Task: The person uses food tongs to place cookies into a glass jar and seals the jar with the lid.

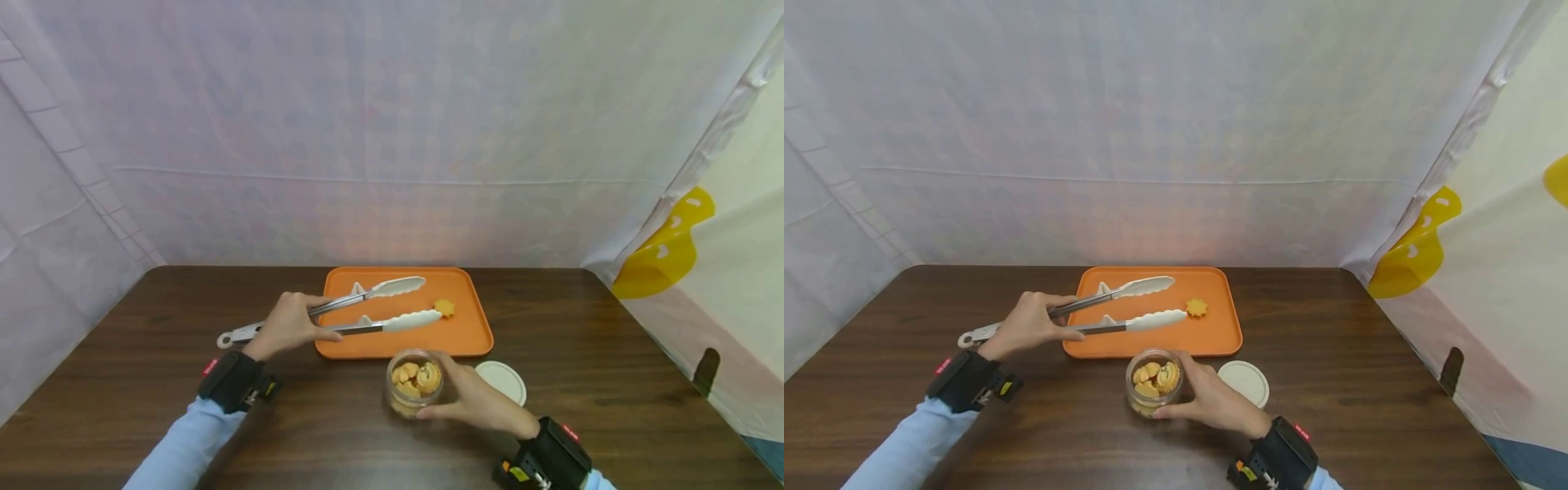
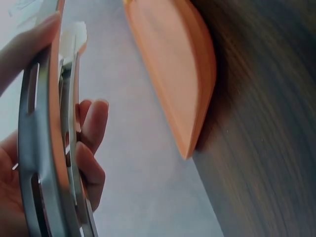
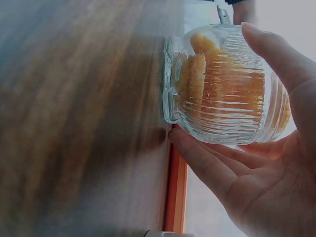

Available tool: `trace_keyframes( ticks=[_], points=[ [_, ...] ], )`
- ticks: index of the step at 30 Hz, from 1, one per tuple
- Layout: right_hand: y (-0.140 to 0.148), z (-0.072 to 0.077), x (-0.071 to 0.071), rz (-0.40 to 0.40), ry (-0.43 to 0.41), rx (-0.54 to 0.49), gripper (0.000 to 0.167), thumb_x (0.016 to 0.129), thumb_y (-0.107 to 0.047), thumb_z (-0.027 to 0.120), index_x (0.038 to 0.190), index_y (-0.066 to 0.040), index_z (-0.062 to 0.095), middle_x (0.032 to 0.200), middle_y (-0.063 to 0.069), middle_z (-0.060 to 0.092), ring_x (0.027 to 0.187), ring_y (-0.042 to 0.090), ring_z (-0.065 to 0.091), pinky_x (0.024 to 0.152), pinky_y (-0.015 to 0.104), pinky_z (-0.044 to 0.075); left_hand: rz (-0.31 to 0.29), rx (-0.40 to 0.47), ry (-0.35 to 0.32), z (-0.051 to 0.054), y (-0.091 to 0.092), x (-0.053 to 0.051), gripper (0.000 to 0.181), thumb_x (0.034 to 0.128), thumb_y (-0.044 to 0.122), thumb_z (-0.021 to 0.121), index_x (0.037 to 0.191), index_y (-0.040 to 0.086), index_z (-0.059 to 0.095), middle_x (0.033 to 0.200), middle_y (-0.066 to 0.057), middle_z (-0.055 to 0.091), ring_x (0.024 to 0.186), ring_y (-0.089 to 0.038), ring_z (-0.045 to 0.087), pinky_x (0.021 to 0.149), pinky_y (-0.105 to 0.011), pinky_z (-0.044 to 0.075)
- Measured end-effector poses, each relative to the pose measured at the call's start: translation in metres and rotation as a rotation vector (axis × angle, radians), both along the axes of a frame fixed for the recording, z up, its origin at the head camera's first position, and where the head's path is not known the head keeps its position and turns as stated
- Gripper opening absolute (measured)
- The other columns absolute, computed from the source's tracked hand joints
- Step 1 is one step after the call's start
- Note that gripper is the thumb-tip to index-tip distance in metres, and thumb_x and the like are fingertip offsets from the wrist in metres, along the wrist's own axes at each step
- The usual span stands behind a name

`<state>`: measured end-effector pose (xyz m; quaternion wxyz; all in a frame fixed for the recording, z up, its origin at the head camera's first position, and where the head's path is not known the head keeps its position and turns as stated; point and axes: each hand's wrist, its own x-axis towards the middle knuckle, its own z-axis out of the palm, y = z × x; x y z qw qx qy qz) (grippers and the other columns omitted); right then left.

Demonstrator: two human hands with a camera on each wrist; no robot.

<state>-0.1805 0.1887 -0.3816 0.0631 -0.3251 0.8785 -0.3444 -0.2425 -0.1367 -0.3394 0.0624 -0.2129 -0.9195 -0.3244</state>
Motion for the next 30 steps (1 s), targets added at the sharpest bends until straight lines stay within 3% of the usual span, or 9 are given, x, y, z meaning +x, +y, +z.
trace_keyframes(
  ticks=[5,8,15,21,26,30],
  points=[
    [0.000,0.000,0.000,-0.007,-0.011,0.002,0.082,0.086,-0.046,0.076,0.145,-0.002,0.039,0.138,0.017,0.060,0.124,0.032,0.060,0.102,0.050,0.048,0.053,-0.030,-0.012,-0.002,0.011,-0.007,0.069,0.0709,0.025,0.091,0.125,-0.009,0.065,0.049,0.006,0.031,0.047,-0.009,0.028,0.050,-0.022,0.024],
    [0.001,0.001,0.000,-0.009,-0.018,0.003,0.083,0.085,-0.047,0.076,0.145,-0.003,0.039,0.139,0.017,0.059,0.125,0.032,0.060,0.101,0.050,0.048,0.073,-0.059,-0.007,-0.003,0.017,-0.012,0.071,0.0694,0.026,0.092,0.125,-0.008,0.065,0.046,0.007,0.030,0.047,-0.009,0.025,0.050,-0.022,0.024],
    [0.001,0.001,0.000,0.002,-0.038,-0.009,0.084,0.086,-0.047,0.075,0.147,-0.003,0.037,0.140,0.017,0.058,0.126,0.033,0.059,0.102,0.050,0.048,0.101,-0.091,-0.010,-0.007,0.027,-0.023,0.073,0.0686,0.028,0.092,0.126,-0.006,0.065,0.047,-0.002,0.051,0.049,-0.010,0.029,0.055,-0.025,0.032],
    [0.001,0.000,-0.001,0.012,-0.035,-0.014,0.083,0.087,-0.047,0.074,0.147,-0.002,0.037,0.138,0.017,0.059,0.124,0.032,0.060,0.101,0.049,0.049,0.110,-0.136,-0.016,-0.009,0.034,-0.029,0.074,0.0663,0.030,0.094,0.127,-0.003,0.067,0.054,-0.006,0.055,0.057,-0.013,0.033,0.058,-0.026,0.031],
    [0.001,0.000,-0.001,0.013,-0.035,-0.016,0.084,0.087,-0.046,0.074,0.147,-0.001,0.036,0.138,0.018,0.059,0.124,0.033,0.060,0.101,0.049,0.049,0.114,-0.168,-0.013,-0.013,0.038,-0.031,0.075,0.0638,0.032,0.095,0.125,-0.001,0.068,0.076,-0.014,0.071,0.063,-0.015,0.046,0.062,-0.030,0.042],
    [0.000,-0.001,-0.001,0.009,-0.037,-0.011,0.085,0.087,-0.046,0.075,0.148,0.000,0.036,0.140,0.018,0.058,0.125,0.033,0.059,0.101,0.051,0.048,0.115,-0.192,-0.014,-0.016,0.040,-0.032,0.075,0.0637,0.033,0.095,0.125,0.000,0.069,0.106,-0.019,0.075,0.082,-0.023,0.065,0.078,-0.040,0.054]
  ],
)
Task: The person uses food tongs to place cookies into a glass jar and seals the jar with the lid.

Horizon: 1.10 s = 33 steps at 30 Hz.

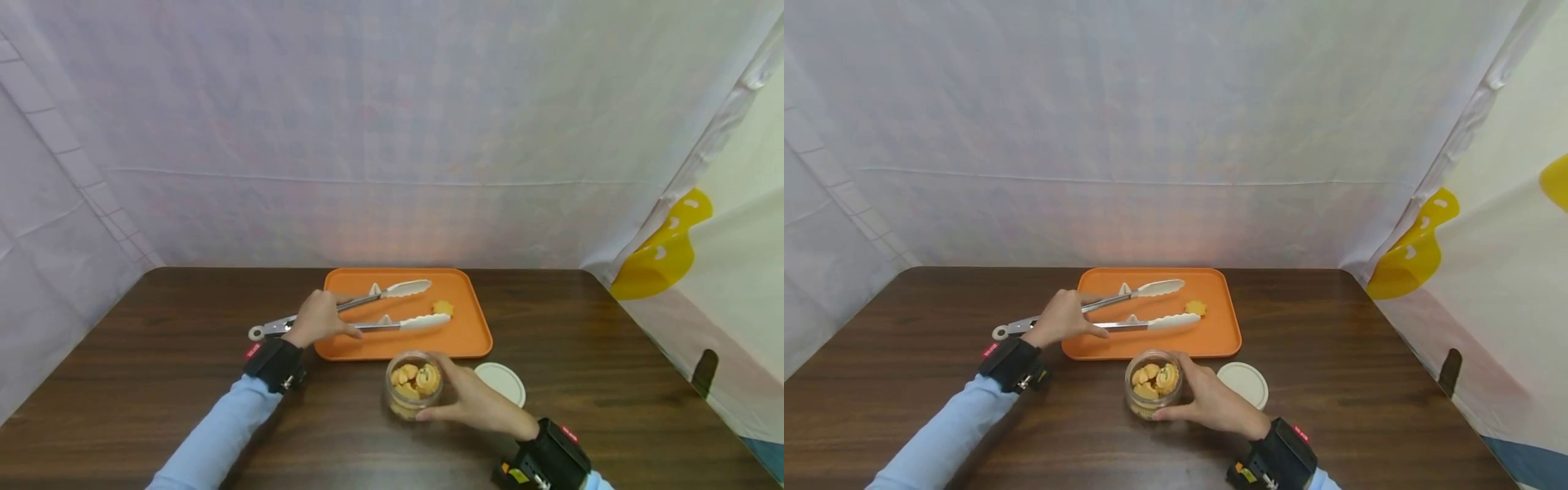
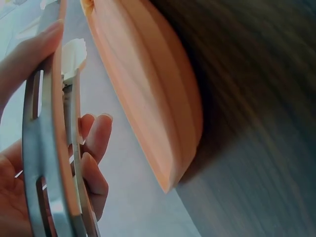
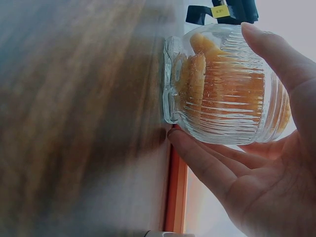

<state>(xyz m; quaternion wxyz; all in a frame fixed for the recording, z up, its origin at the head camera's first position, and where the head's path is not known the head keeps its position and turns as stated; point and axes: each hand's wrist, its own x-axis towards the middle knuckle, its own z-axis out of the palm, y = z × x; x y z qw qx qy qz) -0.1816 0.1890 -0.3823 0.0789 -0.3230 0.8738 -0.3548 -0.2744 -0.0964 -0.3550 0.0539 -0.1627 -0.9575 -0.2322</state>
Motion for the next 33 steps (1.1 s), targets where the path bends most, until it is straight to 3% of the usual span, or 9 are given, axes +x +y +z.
trace_keyframes(
  ticks=[4,13,23,28,33],
  points=[
    [0.000,0.000,-0.001,-0.001,0.007,0.000,0.085,0.087,-0.046,0.075,0.147,-0.001,0.037,0.140,0.018,0.058,0.125,0.033,0.059,0.102,0.051,0.048,0.002,-0.020,-0.018,-0.002,0.003,-0.002,0.074,0.0647,0.034,0.094,0.125,-0.001,0.069,0.115,-0.020,0.073,0.091,-0.027,0.067,0.085,-0.044,0.054],
    [0.000,0.000,-0.001,-0.002,0.013,0.000,0.084,0.086,-0.046,0.075,0.146,-0.002,0.038,0.139,0.017,0.059,0.124,0.032,0.060,0.101,0.049,0.048,0.030,-0.030,-0.058,-0.002,0.011,-0.005,0.072,0.0651,0.034,0.094,0.123,0.000,0.070,0.112,-0.018,0.074,0.083,-0.021,0.061,0.085,-0.043,0.054],
    [0.000,0.001,-0.002,-0.006,0.028,0.007,0.084,0.086,-0.045,0.076,0.147,-0.002,0.038,0.139,0.017,0.059,0.125,0.032,0.059,0.103,0.051,0.047,0.007,-0.024,-0.073,0.002,0.020,-0.008,0.068,0.0670,0.033,0.093,0.123,0.001,0.071,0.095,-0.013,0.075,0.072,-0.017,0.053,0.071,-0.034,0.050],
    [0.000,0.001,-0.001,-0.009,0.023,0.004,0.084,0.086,-0.045,0.076,0.147,-0.002,0.037,0.142,0.018,0.057,0.127,0.034,0.058,0.103,0.053,0.046,0.006,-0.029,-0.090,0.004,0.023,-0.008,0.063,0.0692,0.031,0.092,0.122,0.002,0.072,0.107,-0.016,0.075,0.075,-0.017,0.057,0.073,-0.034,0.052],
    [0.000,0.002,-0.001,-0.014,0.008,0.006,0.085,0.086,-0.046,0.076,0.147,-0.002,0.037,0.141,0.019,0.057,0.126,0.034,0.058,0.103,0.053,0.046,-0.011,-0.033,-0.082,0.003,0.023,-0.007,0.060,0.0707,0.029,0.091,0.120,0.001,0.072,0.113,-0.019,0.074,0.071,-0.016,0.053,0.063,-0.024,0.041]
  ],
)
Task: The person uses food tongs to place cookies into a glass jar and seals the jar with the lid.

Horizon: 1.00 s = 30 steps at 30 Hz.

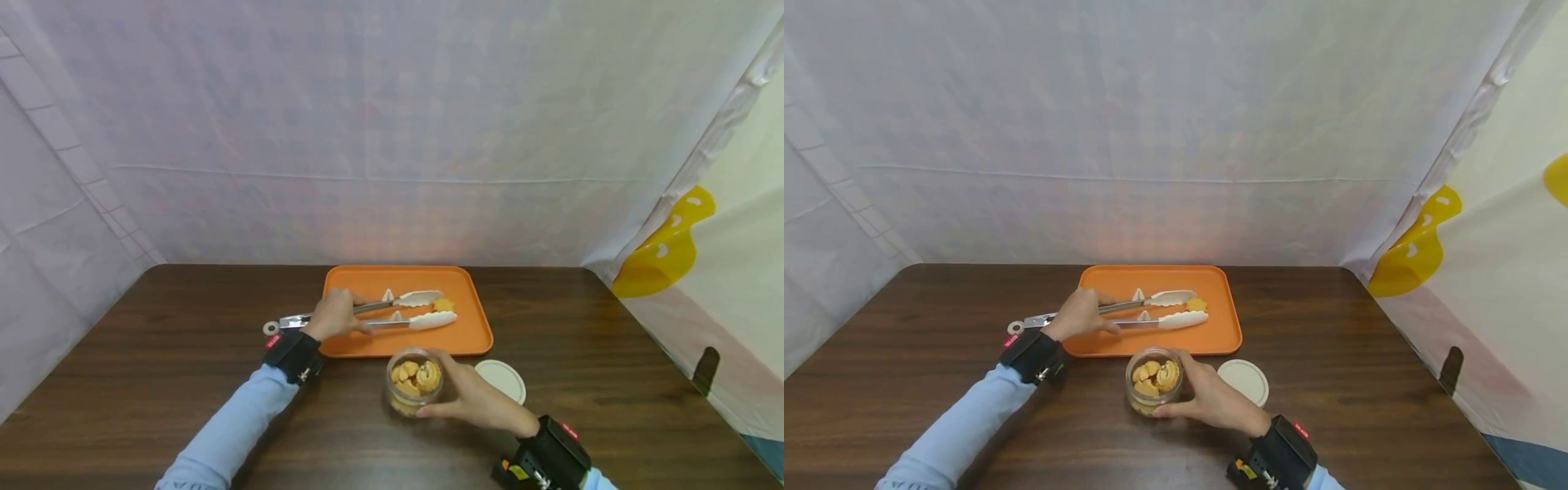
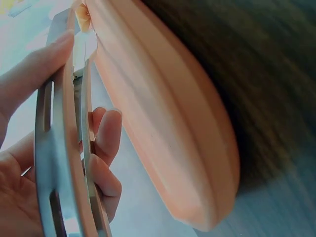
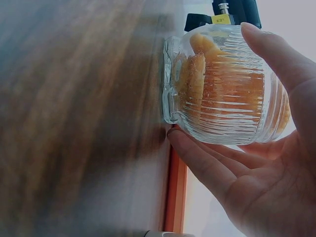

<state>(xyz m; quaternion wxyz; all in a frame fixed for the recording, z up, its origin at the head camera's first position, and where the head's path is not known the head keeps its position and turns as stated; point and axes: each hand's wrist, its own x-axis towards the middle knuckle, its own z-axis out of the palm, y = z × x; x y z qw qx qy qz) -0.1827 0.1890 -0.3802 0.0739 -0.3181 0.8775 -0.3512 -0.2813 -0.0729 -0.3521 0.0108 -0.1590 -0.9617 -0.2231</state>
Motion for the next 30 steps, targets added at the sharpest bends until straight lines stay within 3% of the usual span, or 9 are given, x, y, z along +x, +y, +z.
trace_keyframes(
  ticks=[4,11,18,25,30],
  points=[
    [0.000,0.000,0.000,0.002,-0.003,0.001,0.084,0.086,-0.047,0.075,0.146,-0.002,0.038,0.141,0.019,0.057,0.126,0.034,0.058,0.103,0.053,0.046,-0.006,0.007,0.022,-0.001,0.000,0.001,0.057,0.0721,0.027,0.090,0.119,0.000,0.072,0.114,-0.021,0.072,0.063,-0.014,0.048,0.058,-0.022,0.034],
    [0.000,0.000,0.001,0.002,-0.013,0.002,0.084,0.086,-0.048,0.075,0.147,-0.003,0.037,0.141,0.018,0.057,0.127,0.034,0.058,0.103,0.053,0.046,0.004,0.010,0.035,-0.001,-0.001,0.001,0.055,0.0728,0.027,0.090,0.118,0.001,0.073,0.115,-0.021,0.072,0.064,-0.013,0.049,0.058,-0.022,0.035],
    [0.000,0.000,0.002,0.010,-0.003,-0.001,0.083,0.087,-0.047,0.075,0.146,-0.002,0.037,0.140,0.018,0.058,0.126,0.034,0.059,0.103,0.052,0.046,-0.007,0.006,0.055,-0.003,-0.004,0.003,0.053,0.0724,0.026,0.090,0.117,0.002,0.074,0.105,-0.019,0.075,0.057,-0.011,0.040,0.056,-0.022,0.032],
    [0.000,0.000,0.002,0.022,-0.007,-0.005,0.084,0.088,-0.046,0.074,0.147,-0.002,0.036,0.141,0.018,0.057,0.126,0.034,0.059,0.102,0.051,0.047,-0.005,-0.007,0.069,-0.001,-0.010,0.007,0.054,0.0709,0.030,0.091,0.116,0.004,0.075,0.097,-0.014,0.077,0.068,-0.013,0.054,0.067,-0.030,0.049],
    [0.001,0.000,0.003,0.016,-0.014,-0.001,0.085,0.087,-0.047,0.074,0.147,-0.001,0.036,0.140,0.018,0.058,0.125,0.034,0.059,0.102,0.051,0.048,0.010,0.011,0.079,0.002,-0.015,0.009,0.054,0.0706,0.030,0.091,0.115,0.004,0.075,0.093,-0.013,0.077,0.069,-0.016,0.054,0.066,-0.029,0.046]
  ],
)
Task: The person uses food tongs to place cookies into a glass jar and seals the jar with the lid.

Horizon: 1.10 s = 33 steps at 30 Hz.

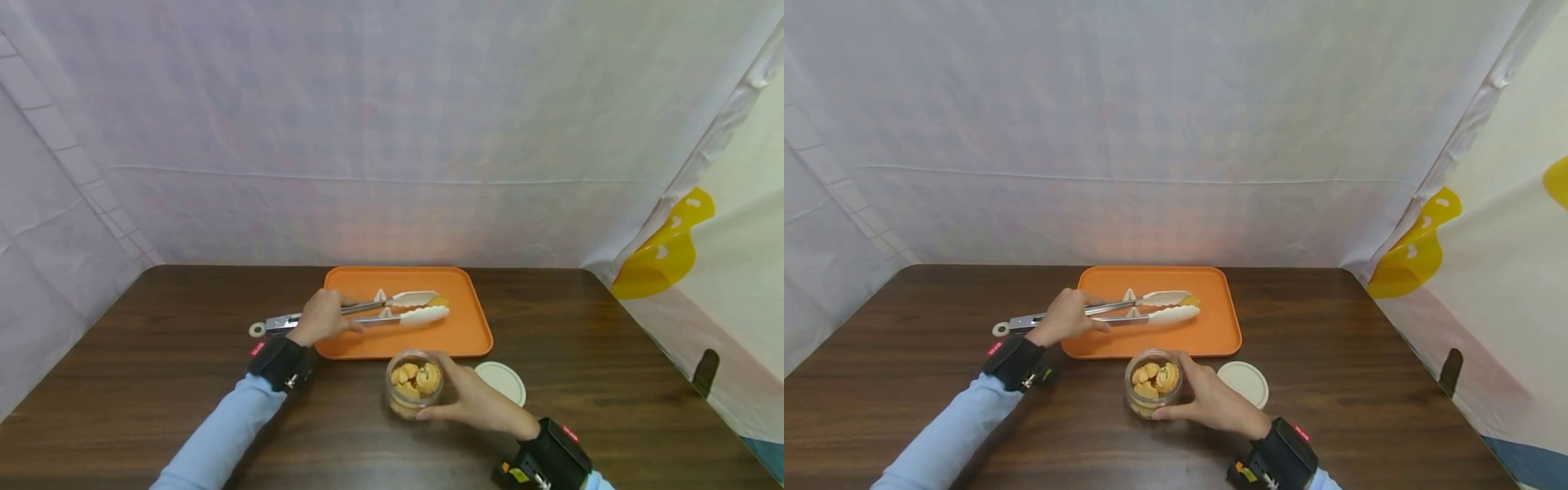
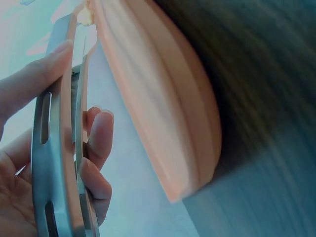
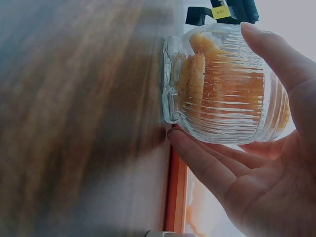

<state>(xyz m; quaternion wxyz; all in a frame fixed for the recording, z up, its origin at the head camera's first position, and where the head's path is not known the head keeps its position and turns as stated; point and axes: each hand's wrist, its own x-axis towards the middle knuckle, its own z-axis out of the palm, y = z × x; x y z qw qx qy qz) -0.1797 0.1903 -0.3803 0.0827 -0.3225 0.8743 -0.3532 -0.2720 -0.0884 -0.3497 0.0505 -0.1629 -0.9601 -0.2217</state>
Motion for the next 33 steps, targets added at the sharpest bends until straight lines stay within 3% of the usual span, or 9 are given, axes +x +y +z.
trace_keyframes(
  ticks=[6,12,16,20,23,26,28,30,33],
  points=[
    [0.001,0.000,0.000,-0.001,0.011,0.001,0.084,0.087,-0.047,0.074,0.147,-0.002,0.036,0.137,0.017,0.060,0.123,0.032,0.061,0.100,0.048,0.049,0.006,0.024,0.000,0.002,-0.009,0.002,0.054,0.0720,0.027,0.090,0.116,0.001,0.074,0.094,-0.015,0.077,0.069,-0.017,0.052,0.063,-0.026,0.040],
    [0.001,-0.002,-0.001,0.010,0.036,-0.006,0.082,0.087,-0.045,0.075,0.147,-0.004,0.036,0.136,0.017,0.061,0.121,0.031,0.062,0.099,0.047,0.050,-0.046,0.035,0.054,0.005,-0.022,0.007,0.052,0.0726,0.027,0.090,0.114,-0.001,0.075,0.100,-0.019,0.076,0.073,-0.018,0.060,0.066,-0.029,0.046],
    [0.000,-0.002,-0.001,0.004,0.049,-0.002,0.082,0.087,-0.044,0.076,0.146,-0.003,0.037,0.136,0.016,0.061,0.122,0.031,0.062,0.099,0.048,0.050,-0.060,0.056,0.032,0.008,-0.032,0.014,0.053,0.0745,0.026,0.088,0.117,-0.002,0.073,0.101,-0.022,0.075,0.070,-0.016,0.057,0.065,-0.027,0.043],
    [0.000,-0.002,-0.001,0.000,0.057,-0.002,0.081,0.086,-0.043,0.077,0.145,-0.003,0.038,0.137,0.017,0.060,0.123,0.032,0.061,0.100,0.050,0.049,-0.089,0.107,0.018,0.011,-0.044,0.021,0.054,0.0755,0.024,0.087,0.118,-0.005,0.071,0.081,-0.020,0.074,0.055,-0.011,0.038,0.058,-0.023,0.031],
    [0.000,-0.001,-0.002,0.000,0.060,-0.003,0.081,0.086,-0.042,0.077,0.145,-0.002,0.038,0.137,0.018,0.060,0.123,0.032,0.061,0.101,0.051,0.048,-0.119,0.150,0.011,0.013,-0.053,0.026,0.055,0.0759,0.021,0.087,0.119,-0.008,0.069,0.055,-0.012,0.061,0.049,-0.009,0.018,0.052,-0.022,0.022],
    [0.000,-0.001,-0.002,0.001,0.056,-0.002,0.081,0.087,-0.042,0.076,0.145,-0.002,0.037,0.138,0.018,0.060,0.123,0.033,0.061,0.101,0.051,0.048,-0.133,0.180,-0.009,0.016,-0.061,0.029,0.055,0.0770,0.020,0.086,0.120,-0.009,0.068,0.052,-0.008,0.054,0.049,-0.008,0.011,0.050,-0.022,0.019],
    [0.001,-0.001,-0.001,-0.001,0.058,-0.001,0.081,0.087,-0.043,0.076,0.146,-0.002,0.037,0.137,0.018,0.060,0.123,0.032,0.061,0.101,0.051,0.048,-0.137,0.195,-0.018,0.018,-0.066,0.031,0.054,0.0776,0.020,0.086,0.120,-0.008,0.069,0.063,-0.013,0.066,0.049,-0.008,0.013,0.049,-0.023,0.020],
    [0.001,-0.001,-0.001,0.000,0.053,-0.003,0.082,0.087,-0.043,0.076,0.146,-0.001,0.037,0.137,0.018,0.060,0.123,0.032,0.061,0.101,0.050,0.048,-0.141,0.208,-0.025,0.020,-0.071,0.033,0.052,0.0784,0.020,0.085,0.120,-0.007,0.069,0.082,-0.020,0.074,0.049,-0.008,0.023,0.051,-0.024,0.025],
    [0.001,-0.001,-0.001,0.000,0.044,-0.006,0.082,0.087,-0.045,0.075,0.147,-0.002,0.037,0.138,0.018,0.059,0.123,0.032,0.061,0.102,0.050,0.048,-0.148,0.223,-0.025,0.025,-0.077,0.037,0.051,0.0785,0.020,0.085,0.121,-0.005,0.070,0.105,-0.027,0.073,0.055,-0.010,0.040,0.055,-0.025,0.032]
  ],
)
